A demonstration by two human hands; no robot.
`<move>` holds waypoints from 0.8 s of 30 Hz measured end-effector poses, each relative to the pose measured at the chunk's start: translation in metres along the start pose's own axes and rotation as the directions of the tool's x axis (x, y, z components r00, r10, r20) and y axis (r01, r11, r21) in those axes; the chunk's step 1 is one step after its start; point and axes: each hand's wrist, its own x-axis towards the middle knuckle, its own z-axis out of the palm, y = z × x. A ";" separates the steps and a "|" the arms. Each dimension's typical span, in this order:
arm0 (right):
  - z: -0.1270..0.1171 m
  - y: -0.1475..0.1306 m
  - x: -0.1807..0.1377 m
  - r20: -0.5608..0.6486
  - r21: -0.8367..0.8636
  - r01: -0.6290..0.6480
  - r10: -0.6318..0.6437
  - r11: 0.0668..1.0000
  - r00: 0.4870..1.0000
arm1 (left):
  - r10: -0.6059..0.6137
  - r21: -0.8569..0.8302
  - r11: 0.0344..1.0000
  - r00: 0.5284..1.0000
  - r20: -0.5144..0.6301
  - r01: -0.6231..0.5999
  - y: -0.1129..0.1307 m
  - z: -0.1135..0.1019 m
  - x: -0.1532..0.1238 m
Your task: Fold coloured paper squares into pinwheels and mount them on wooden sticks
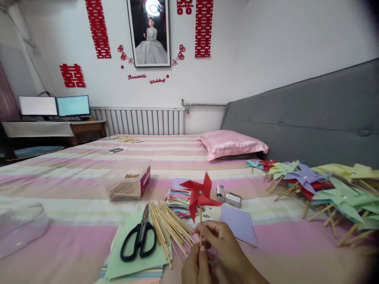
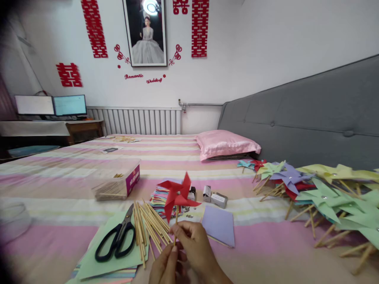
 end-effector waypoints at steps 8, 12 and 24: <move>-0.015 0.001 -0.004 -0.271 -0.322 0.201 -0.294 0.925 0.917 | 0.146 0.364 0.904 0.962 0.230 -0.224 -0.011 0.006 0.001; -0.008 0.019 -0.023 -0.282 -0.431 0.162 -0.303 0.888 0.910 | 0.218 0.351 0.890 0.947 0.235 -0.292 -0.012 0.011 -0.001; -0.010 0.043 -0.051 -0.385 -0.577 0.091 -0.368 0.812 0.846 | 0.331 0.416 0.814 0.912 0.241 -0.406 -0.018 0.010 -0.016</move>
